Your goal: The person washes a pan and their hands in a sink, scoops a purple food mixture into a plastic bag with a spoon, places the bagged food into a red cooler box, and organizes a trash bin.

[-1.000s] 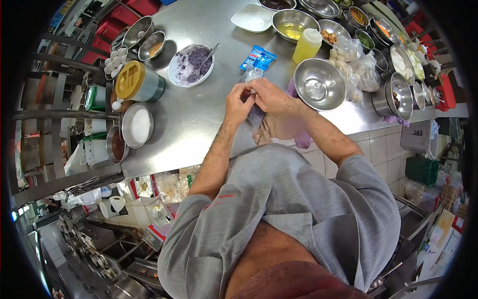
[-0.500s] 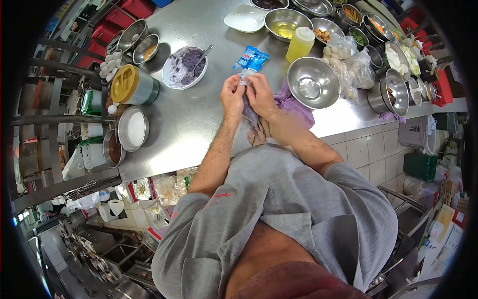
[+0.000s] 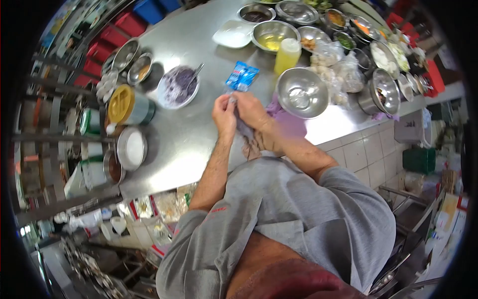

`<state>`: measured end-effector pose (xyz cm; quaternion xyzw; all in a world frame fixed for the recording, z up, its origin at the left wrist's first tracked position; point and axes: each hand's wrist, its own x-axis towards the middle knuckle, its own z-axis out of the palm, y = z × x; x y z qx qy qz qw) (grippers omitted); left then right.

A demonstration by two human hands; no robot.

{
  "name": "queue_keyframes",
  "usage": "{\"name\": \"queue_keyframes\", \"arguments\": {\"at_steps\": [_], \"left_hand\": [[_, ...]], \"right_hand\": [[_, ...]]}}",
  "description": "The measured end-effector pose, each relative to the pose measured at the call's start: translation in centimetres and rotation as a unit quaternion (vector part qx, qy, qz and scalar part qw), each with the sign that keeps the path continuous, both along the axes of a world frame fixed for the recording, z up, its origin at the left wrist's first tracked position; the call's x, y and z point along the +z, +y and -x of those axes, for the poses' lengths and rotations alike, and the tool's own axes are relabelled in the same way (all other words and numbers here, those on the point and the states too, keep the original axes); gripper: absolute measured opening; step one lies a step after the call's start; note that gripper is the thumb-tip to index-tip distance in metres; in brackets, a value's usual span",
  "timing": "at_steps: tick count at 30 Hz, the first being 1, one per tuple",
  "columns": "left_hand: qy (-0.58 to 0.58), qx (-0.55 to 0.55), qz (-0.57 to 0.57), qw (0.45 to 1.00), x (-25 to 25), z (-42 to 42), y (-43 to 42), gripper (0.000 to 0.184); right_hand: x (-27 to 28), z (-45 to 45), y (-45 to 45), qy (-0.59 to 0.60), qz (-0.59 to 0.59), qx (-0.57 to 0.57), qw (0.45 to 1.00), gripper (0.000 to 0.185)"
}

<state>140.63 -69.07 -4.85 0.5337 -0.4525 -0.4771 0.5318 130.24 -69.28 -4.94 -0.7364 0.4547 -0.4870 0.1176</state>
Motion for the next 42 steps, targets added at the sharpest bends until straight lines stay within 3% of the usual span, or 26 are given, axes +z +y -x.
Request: {"name": "queue_keyframes", "arguments": {"at_steps": [4, 6, 7, 9, 10, 12, 19, 20, 21, 22, 27, 30, 31, 35, 36, 37, 42], "left_hand": [[0.068, -0.030, -0.014, 0.997, -0.6, -0.4, -0.5, 0.034], [0.170, -0.047, -0.063, 0.982, -0.2, -0.8, -0.4, 0.042], [0.164, -0.052, -0.065, 0.983, -0.2, -1.5, 0.3, 0.042], [0.144, -0.110, -0.076, 0.980, 0.3, -1.9, -0.3, 0.045], [0.146, -0.134, -0.077, 0.977, 0.0, -2.2, -0.4, 0.047], [0.187, -0.162, -0.069, 0.966, -0.6, -3.2, -0.8, 0.047], [0.307, -0.229, -0.044, 0.923, -0.7, -4.1, -1.2, 0.053], [0.310, -0.227, -0.049, 0.922, -1.2, -4.2, -1.4, 0.052], [0.314, -0.224, -0.055, 0.921, -1.7, -4.3, -1.6, 0.052], [0.297, -0.220, -0.048, 0.928, -2.3, -4.1, -1.9, 0.051], [0.224, -0.125, -0.049, 0.965, -1.6, -1.8, -1.2, 0.047], [0.220, -0.165, -0.052, 0.960, -1.6, -2.5, -1.1, 0.044], [0.220, -0.172, -0.051, 0.959, -1.4, -2.9, -1.4, 0.044], [0.131, -0.222, -0.055, 0.965, -0.8, -3.9, -0.6, 0.033], [-0.057, -0.219, 0.031, 0.974, 0.0, -4.2, -0.3, 0.029], [-0.240, -0.208, 0.123, 0.940, 0.6, -4.2, -0.3, 0.026], [-0.251, -0.192, 0.296, 0.901, -0.7, -4.5, -0.9, 0.018]], "right_hand": [[0.3, 0.5, 0.2, -0.006, 0.021, -0.012, 1.000, 0.023], [0.2, 0.8, -0.2, -0.018, -0.026, 0.030, 0.999, 0.021], [0.0, 0.5, 0.1, -0.024, -0.026, 0.025, 0.999, 0.021], [0.3, 1.2, -1.2, -0.160, -0.183, 0.065, 0.968, 0.017], [0.5, 1.4, -1.4, -0.162, -0.175, 0.061, 0.969, 0.017], [0.9, 1.8, -1.6, -0.164, -0.272, 0.106, 0.942, 0.007], [-0.3, 0.7, -1.1, -0.243, -0.291, 0.091, 0.921, 0.007], [-0.5, 0.5, -1.1, -0.243, -0.281, 0.089, 0.924, 0.007], [-0.7, 0.3, -1.1, -0.195, -0.182, 0.049, 0.962, 0.003], [-0.9, 0.1, -1.2, -0.145, -0.081, 0.008, 0.986, 0.006], [-0.8, 0.3, -1.3, -0.060, -0.069, -0.017, 0.996, 0.011], [2.3, 0.6, 0.4, 0.057, -0.243, -0.024, 0.968, 0.022], [2.1, 0.5, 0.3, 0.056, -0.241, -0.031, 0.968, 0.022], [0.6, 0.3, 0.2, -0.068, -0.323, -0.042, 0.943, 0.026], [0.5, -0.1, 0.2, -0.051, -0.329, -0.064, 0.941, 0.027], [0.4, -0.5, 0.2, -0.032, -0.330, -0.086, 0.939, 0.028], [0.6, -2.3, 2.5, -0.014, -0.109, -0.151, 0.982, 0.018]]}}
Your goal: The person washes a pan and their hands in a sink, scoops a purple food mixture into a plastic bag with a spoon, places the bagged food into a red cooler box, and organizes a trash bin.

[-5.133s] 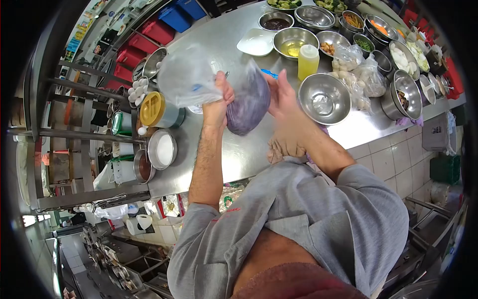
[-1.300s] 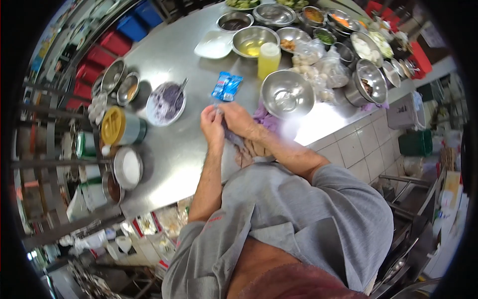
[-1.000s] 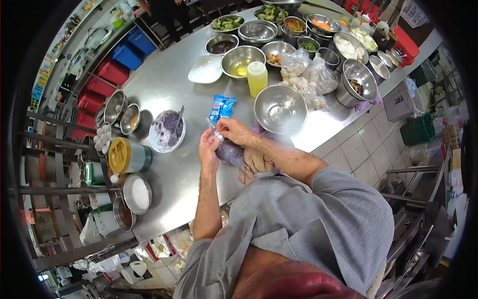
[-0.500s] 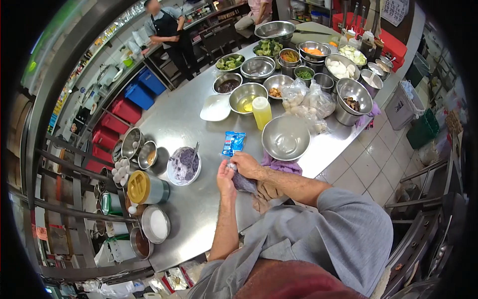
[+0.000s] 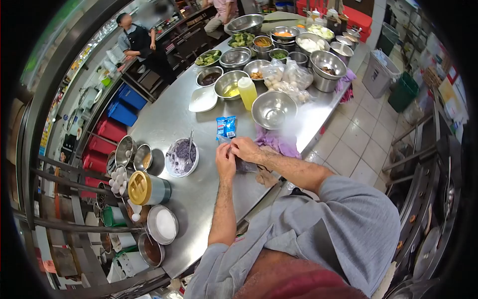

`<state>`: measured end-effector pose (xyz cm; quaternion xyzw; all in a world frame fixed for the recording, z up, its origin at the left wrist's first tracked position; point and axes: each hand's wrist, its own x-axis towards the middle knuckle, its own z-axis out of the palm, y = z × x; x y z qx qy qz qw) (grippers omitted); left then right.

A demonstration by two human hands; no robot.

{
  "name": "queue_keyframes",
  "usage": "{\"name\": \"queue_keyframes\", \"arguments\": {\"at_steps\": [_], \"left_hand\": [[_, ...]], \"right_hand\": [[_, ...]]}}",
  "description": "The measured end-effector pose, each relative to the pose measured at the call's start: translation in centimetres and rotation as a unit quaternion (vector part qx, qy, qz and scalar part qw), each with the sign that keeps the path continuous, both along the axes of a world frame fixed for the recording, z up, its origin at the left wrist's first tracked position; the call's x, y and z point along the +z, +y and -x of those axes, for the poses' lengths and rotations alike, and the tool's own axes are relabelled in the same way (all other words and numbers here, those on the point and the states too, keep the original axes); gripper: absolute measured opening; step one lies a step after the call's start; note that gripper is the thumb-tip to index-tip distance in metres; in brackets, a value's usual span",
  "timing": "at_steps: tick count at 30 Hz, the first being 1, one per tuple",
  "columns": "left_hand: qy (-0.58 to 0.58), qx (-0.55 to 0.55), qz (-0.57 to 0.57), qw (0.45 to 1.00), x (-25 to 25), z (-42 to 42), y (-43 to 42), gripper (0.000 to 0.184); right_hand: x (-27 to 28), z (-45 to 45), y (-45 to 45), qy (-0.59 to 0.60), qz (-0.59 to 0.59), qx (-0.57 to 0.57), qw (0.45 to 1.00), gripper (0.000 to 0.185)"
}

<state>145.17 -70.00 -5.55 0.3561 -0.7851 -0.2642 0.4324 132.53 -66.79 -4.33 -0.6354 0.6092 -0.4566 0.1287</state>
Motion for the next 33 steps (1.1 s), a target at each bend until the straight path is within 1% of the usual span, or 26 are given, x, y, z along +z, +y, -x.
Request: {"name": "queue_keyframes", "arguments": {"at_steps": [1, 2, 3, 4, 9, 11, 12, 13, 15, 16, 17, 19, 20, 21, 23, 24, 25, 27, 29, 31, 32, 33], "left_hand": [[0.032, -0.010, -0.031, 0.999, 0.4, 0.1, 0.4, 0.017], [0.064, -0.019, -0.062, 0.996, 0.7, 0.2, 0.8, 0.016], [0.060, -0.027, -0.060, 0.996, 0.5, 0.3, 1.1, 0.016], [0.069, -0.022, -0.071, 0.995, 0.2, 0.4, 1.4, 0.016], [0.099, -0.028, -0.081, 0.991, -0.1, 0.0, 1.7, 0.017], [0.055, -0.034, -0.017, 0.998, -0.2, -0.5, 1.6, 0.017], [0.072, -0.042, 0.021, 0.996, -0.5, -0.5, 1.5, 0.018], [0.073, -0.050, 0.021, 0.996, -0.6, -0.6, 1.5, 0.018], [0.058, -0.030, -0.021, 0.998, -0.7, -0.7, 1.8, 0.018], [0.030, -0.020, -0.014, 0.999, -0.7, -0.7, 1.8, 0.015], [0.028, -0.026, -0.019, 0.999, -1.0, -0.8, 1.3, 0.015], [-0.099, -0.025, 0.133, 0.986, -1.6, -0.8, 0.2, 0.011], [-0.145, -0.028, 0.139, 0.979, -0.9, -0.8, 0.2, 0.008], [-0.149, -0.030, 0.137, 0.979, -0.1, -1.0, 0.4, 0.008], [-0.193, -0.017, 0.176, 0.965, 1.5, -1.2, 0.4, 0.010], [-0.193, -0.019, 0.181, 0.964, 2.3, -1.0, 0.6, 0.010], [-0.195, 0.008, 0.175, 0.965, 3.0, -0.9, 0.9, 0.011], [-0.185, 0.066, 0.158, 0.968, 5.2, -0.1, 1.9, 0.015], [-0.170, 0.113, 0.123, 0.971, 8.2, 0.9, 2.8, 0.020], [-0.182, 0.143, 0.144, 0.962, 12.0, 2.7, 4.4, 0.021], [-0.192, 0.162, 0.138, 0.958, 14.0, 4.2, 5.8, 0.021], [-0.215, 0.170, 0.178, 0.945, 15.3, 5.6, 6.7, 0.021]], "right_hand": [[0.5, -0.1, 0.2, -0.005, 0.001, -0.009, 1.000, 0.018], [1.1, -0.3, 0.3, -0.050, 0.013, -0.021, 0.998, 0.018], [1.8, -0.3, 0.3, -0.094, 0.027, -0.033, 0.995, 0.018], [2.1, -0.2, 0.3, -0.117, 0.034, -0.022, 0.992, 0.018], [3.2, -0.8, 0.6, -0.122, 0.027, -0.024, 0.992, 0.016], [3.7, -1.2, 1.2, -0.047, 0.093, 0.018, 0.994, 0.014], [3.9, -1.4, 1.6, -0.015, 0.113, 0.034, 0.993, 0.012], [3.9, -1.6, 1.9, -0.013, 0.114, 0.025, 0.993, 0.012], [3.7, -1.5, 2.4, 0.006, 0.145, 0.064, 0.987, 0.011], [3.7, -1.5, 2.6, -0.008, 0.157, 0.067, 0.985, 0.010], [3.8, -1.4, 2.7, -0.009, 0.154, 0.060, 0.986, 0.010], [4.0, -0.9, 2.7, -0.036, 0.131, 0.069, 0.988, 0.010], [4.0, -0.3, 2.7, -0.032, 0.094, 0.067, 0.993, 0.012], [4.0, 0.2, 2.9, -0.036, 0.092, 0.064, 0.993, 0.012], [4.9, 2.0, 3.2, -0.061, 0.096, 0.071, 0.991, 0.014], [5.4, 3.3, 4.2, -0.067, 0.092, 0.089, 0.989, 0.018], [6.7, 5.0, 5.8, -0.067, 0.097, 0.087, 0.989, 0.018], [8.8, 9.3, 10.0, -0.092, 0.021, 0.123, 0.988, 0.021], [7.8, 14.2, 13.7, -0.124, 0.046, 0.079, 0.988, 0.021], [6.9, 20.0, 18.9, -0.153, -0.005, 0.000, 0.988, 0.020], [5.9, 23.1, 21.4, -0.155, -0.006, -0.039, 0.987, 0.019], [5.0, 26.2, 24.0, -0.157, -0.006, -0.078, 0.985, 0.019]]}}
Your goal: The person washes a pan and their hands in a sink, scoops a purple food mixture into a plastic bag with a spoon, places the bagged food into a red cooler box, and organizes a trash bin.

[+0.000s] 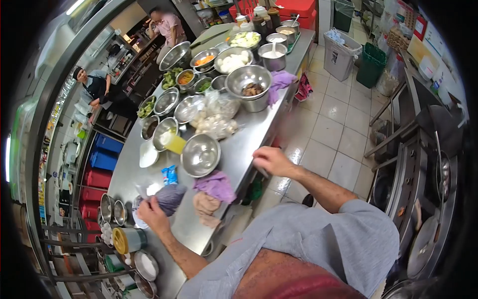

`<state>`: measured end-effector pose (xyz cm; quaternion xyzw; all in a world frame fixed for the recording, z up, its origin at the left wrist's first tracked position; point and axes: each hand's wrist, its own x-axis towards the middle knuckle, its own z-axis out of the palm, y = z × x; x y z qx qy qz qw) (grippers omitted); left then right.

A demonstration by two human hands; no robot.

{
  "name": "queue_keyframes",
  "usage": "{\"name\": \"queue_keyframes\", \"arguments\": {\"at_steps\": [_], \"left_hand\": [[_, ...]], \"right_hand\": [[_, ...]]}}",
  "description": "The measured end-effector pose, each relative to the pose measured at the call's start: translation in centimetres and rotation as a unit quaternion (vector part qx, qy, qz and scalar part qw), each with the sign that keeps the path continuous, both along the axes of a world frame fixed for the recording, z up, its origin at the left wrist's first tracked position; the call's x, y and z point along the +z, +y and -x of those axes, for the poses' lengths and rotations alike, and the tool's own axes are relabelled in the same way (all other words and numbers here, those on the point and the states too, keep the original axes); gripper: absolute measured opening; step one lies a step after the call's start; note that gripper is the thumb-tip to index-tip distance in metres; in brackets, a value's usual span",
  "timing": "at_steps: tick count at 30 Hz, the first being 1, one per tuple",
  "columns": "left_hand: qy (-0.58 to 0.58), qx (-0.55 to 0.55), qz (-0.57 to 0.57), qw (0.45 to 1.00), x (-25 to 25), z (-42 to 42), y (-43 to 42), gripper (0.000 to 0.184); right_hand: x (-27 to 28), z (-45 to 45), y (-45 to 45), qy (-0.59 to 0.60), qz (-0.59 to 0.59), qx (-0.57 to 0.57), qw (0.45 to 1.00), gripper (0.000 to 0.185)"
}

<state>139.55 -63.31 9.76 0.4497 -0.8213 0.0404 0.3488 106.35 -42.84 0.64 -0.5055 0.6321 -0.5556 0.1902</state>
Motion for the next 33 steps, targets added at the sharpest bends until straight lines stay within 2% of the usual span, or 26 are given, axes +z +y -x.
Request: {"name": "queue_keyframes", "arguments": {"at_steps": [5, 6, 9, 13, 15, 16, 19, 21, 24, 25, 26, 27, 28, 30, 31, 32, 33], "left_hand": [[0.010, -0.017, 0.118, 0.993, 4.5, 12.4, 5.2, 0.020], [0.011, -0.027, 0.111, 0.993, 4.7, 14.9, 5.8, 0.020], [0.136, -0.103, -0.042, 0.984, 4.8, 22.9, 7.6, 0.023], [0.126, -0.195, -0.069, 0.970, 2.9, 34.8, 8.8, 0.022], [0.135, -0.261, -0.115, 0.949, 2.4, 41.5, 10.1, 0.021], [0.130, -0.289, -0.126, 0.940, 1.9, 44.6, 10.3, 0.021], [0.120, -0.332, -0.138, 0.925, 0.8, 54.4, 10.6, 0.022], [0.143, -0.360, -0.172, 0.906, -0.4, 60.9, 10.2, 0.024], [0.142, -0.419, -0.198, 0.875, -0.2, 71.2, 9.7, 0.022], [0.139, -0.427, -0.176, 0.876, 0.1, 74.6, 9.7, 0.021], [0.123, -0.444, -0.163, 0.872, 0.7, 77.8, 9.6, 0.021], [0.126, -0.457, -0.146, 0.868, 1.2, 80.8, 9.7, 0.021], [0.130, -0.467, -0.126, 0.865, 1.6, 83.9, 9.6, 0.020], [0.116, -0.467, -0.126, 0.867, 2.0, 89.3, 8.9, 0.019], [0.120, -0.465, -0.116, 0.869, 2.1, 92.0, 8.6, 0.020], [0.124, -0.464, -0.107, 0.871, 2.2, 94.6, 8.3, 0.020], [0.137, -0.477, -0.089, 0.864, 2.0, 97.2, 7.8, 0.021]], "right_hand": [[-1.7, 13.4, 12.2, -0.124, -0.111, -0.187, 0.968, 0.017], [-1.8, 15.6, 13.6, -0.123, -0.116, -0.198, 0.965, 0.017], [-1.8, 21.3, 16.6, -0.140, -0.087, -0.289, 0.943, 0.017], [-3.0, 27.0, 16.5, -0.146, -0.090, -0.285, 0.943, 0.018], [-5.3, 30.6, 15.8, -0.139, -0.102, -0.207, 0.963, 0.019], [-6.7, 32.5, 16.0, -0.137, -0.105, -0.216, 0.961, 0.019], [-11.2, 40.0, 16.8, -0.044, -0.166, -0.175, 0.969, 0.021], [-15.5, 44.9, 19.6, 0.003, -0.251, -0.218, 0.943, 0.021], [-22.9, 50.7, 27.9, -0.025, -0.344, -0.328, 0.879, 0.021], [-26.9, 52.9, 31.3, -0.021, -0.476, -0.328, 0.816, 0.020], [-26.9, 53.5, 34.2, -0.139, -0.498, -0.402, 0.756, 0.018], [-35.8, 54.5, 39.4, -0.151, -0.456, -0.503, 0.718, 0.016], [-42.3, 55.3, 45.8, -0.117, -0.470, -0.477, 0.733, 0.022], [-36.4, 56.0, 47.0, -0.069, -0.684, -0.287, 0.667, 0.012], [-35.0, 56.2, 47.2, -0.216, -0.589, -0.416, 0.658, 0.012], [-34.5, 56.2, 47.1, -0.353, -0.467, -0.527, 0.615, 0.014], [-35.1, 57.0, 47.1, -0.359, -0.470, -0.525, 0.612, 0.014]]}}
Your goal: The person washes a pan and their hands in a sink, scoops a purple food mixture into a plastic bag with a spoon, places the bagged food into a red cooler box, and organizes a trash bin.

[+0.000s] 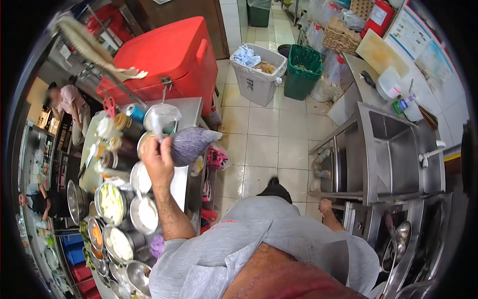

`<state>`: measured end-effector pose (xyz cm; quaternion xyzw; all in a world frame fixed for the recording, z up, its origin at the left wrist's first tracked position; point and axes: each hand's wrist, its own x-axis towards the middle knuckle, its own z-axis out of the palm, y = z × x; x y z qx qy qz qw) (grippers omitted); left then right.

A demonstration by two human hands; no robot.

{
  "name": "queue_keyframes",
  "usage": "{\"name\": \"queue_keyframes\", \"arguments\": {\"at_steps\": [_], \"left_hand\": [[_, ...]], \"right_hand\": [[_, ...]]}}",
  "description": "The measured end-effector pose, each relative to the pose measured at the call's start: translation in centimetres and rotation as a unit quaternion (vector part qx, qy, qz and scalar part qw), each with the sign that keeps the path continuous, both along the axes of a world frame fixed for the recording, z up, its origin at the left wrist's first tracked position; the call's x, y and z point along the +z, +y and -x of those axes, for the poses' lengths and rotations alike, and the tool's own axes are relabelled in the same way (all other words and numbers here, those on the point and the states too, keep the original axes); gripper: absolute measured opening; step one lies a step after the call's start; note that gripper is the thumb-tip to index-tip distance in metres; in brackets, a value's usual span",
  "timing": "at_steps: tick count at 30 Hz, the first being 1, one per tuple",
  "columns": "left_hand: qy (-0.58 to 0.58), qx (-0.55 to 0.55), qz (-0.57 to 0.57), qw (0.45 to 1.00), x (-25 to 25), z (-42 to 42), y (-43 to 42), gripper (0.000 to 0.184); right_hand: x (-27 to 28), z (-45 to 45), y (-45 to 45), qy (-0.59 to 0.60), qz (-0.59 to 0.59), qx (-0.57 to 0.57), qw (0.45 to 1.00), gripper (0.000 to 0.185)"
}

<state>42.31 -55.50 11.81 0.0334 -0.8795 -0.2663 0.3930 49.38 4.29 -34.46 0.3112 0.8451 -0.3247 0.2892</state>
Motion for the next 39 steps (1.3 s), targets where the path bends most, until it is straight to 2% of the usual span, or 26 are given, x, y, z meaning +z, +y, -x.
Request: {"name": "queue_keyframes", "arguments": {"at_steps": [2, 5, 6, 7, 8, 9, 10, 11, 12, 13, 15, 17, 19, 21, 22, 25, 27, 28, 29, 30, 32, 33, 35, 37, 38, 39], "left_hand": [[-0.006, 0.029, 0.014, 0.999, -0.2, 4.6, -1.0, 0.021], [-0.025, 0.089, 0.030, 0.995, 0.2, 10.5, -2.2, 0.023], [-0.016, 0.098, 0.030, 0.995, 0.6, 12.4, -2.7, 0.023], [-0.013, 0.106, 0.031, 0.994, 1.1, 13.9, -3.0, 0.023], [-0.010, 0.116, 0.009, 0.993, 1.8, 15.3, -3.1, 0.023], [-0.002, 0.126, -0.013, 0.992, 2.7, 17.0, -3.2, 0.023], [-0.003, 0.134, -0.031, 0.991, 3.3, 18.4, -3.9, 0.023], [-0.002, 0.148, -0.023, 0.989, 4.2, 20.0, -3.9, 0.023], [-0.007, 0.153, -0.018, 0.988, 4.5, 21.3, -5.1, 0.023], [-0.010, 0.158, -0.011, 0.987, 4.8, 22.5, -6.3, 0.022], [-0.033, 0.190, 0.019, 0.981, 6.2, 25.4, -6.9, 0.020], [-0.058, 0.198, 0.039, 0.978, 6.8, 28.1, -9.1, 0.021], [-0.058, 0.213, 0.054, 0.974, 7.4, 31.0, -10.8, 0.022], [-0.053, 0.213, 0.027, 0.975, 7.8, 33.8, -12.7, 0.023], [-0.053, 0.211, 0.027, 0.976, 8.0, 35.5, -14.0, 0.023], [-0.042, 0.194, 0.021, 0.980, 8.3, 40.0, -17.4, 0.024], [-0.073, 0.235, 0.020, 0.969, 9.0, 42.6, -18.7, 0.027], [-0.067, 0.221, 0.023, 0.973, 9.1, 44.1, -19.4, 0.030], [-0.070, 0.222, 0.023, 0.972, 9.2, 45.4, -20.2, 0.030], [-0.067, 0.219, 0.028, 0.973, 9.2, 46.6, -21.1, 0.031], [-0.072, 0.232, 0.052, 0.969, 9.2, 48.7, -22.5, 0.032], [-0.079, 0.232, 0.050, 0.968, 9.0, 49.7, -23.3, 0.032], [-0.106, 0.253, 0.043, 0.961, 8.6, 51.5, -25.2, 0.035], [-0.095, 0.253, 0.060, 0.961, 7.9, 53.1, -26.6, 0.036], [-0.106, 0.261, 0.064, 0.957, 7.8, 53.7, -26.8, 0.036], [-0.117, 0.268, 0.069, 0.954, 7.7, 54.1, -27.1, 0.036]], "right_hand": [[-2.2, 2.7, 0.7, -0.041, 0.177, -0.180, 0.967, 0.018], [-4.2, 9.9, -1.6, -0.035, 0.129, -0.152, 0.979, 0.018], [-6.0, 14.1, -0.6, -0.047, 0.225, -0.116, 0.966, 0.017], [-8.2, 18.9, -0.6, -0.035, 0.187, 0.087, 0.978, 0.017], [-10.2, 23.6, -0.7, 0.010, 0.129, 0.272, 0.953, 0.017], [-11.1, 30.9, -1.7, 0.089, -0.078, 0.582, 0.805, 0.019], [-7.3, 37.0, -5.2, 0.037, 0.058, 0.232, 0.970, 0.021], [2.3, 41.8, -10.6, 0.125, -0.001, 0.283, 0.951, 0.023], [-8.9, 50.0, -11.6, 0.245, -0.092, 0.406, 0.876, 0.024], [-3.2, 54.6, -14.7, 0.294, 0.002, 0.308, 0.905, 0.028], [5.3, 63.5, -20.7, 0.291, 0.074, 0.246, 0.922, 0.025], [12.9, 69.2, -25.1, 0.361, 0.102, 0.265, 0.889, 0.022], [16.0, 73.6, -27.8, 0.358, 0.129, 0.273, 0.883, 0.022], [15.5, 75.9, -29.5, 0.356, 0.152, 0.277, 0.879, 0.022], [14.6, 76.8, -29.2, 0.354, 0.092, 0.281, 0.888, 0.023], [6.5, 77.7, -25.5, 0.283, 0.003, 0.299, 0.911, 0.026], [0.8, 76.3, -21.1, 0.060, -0.139, 0.431, 0.890, 0.027], [-0.3, 74.9, -19.0, -0.004, -0.120, 0.445, 0.887, 0.025], [-3.3, 73.3, -16.9, -0.022, -0.062, 0.367, 0.928, 0.028], [-2.9, 71.9, -16.1, -0.072, -0.049, 0.371, 0.924, 0.022], [-3.9, 68.9, -15.1, -0.135, -0.027, 0.137, 0.981, 0.015], [-3.6, 68.2, -14.6, -0.141, -0.030, 0.137, 0.980, 0.015], [-0.2, 67.7, -15.3, -0.173, -0.085, 0.455, 0.869, 0.016], [-9.8, 68.6, -10.8, -0.154, -0.058, 0.432, 0.887, 0.022], [-7.6, 69.7, -11.7, -0.181, -0.017, 0.354, 0.917, 0.018], [-5.8, 71.6, -13.4, -0.198, 0.036, 0.213, 0.956, 0.014]]}}
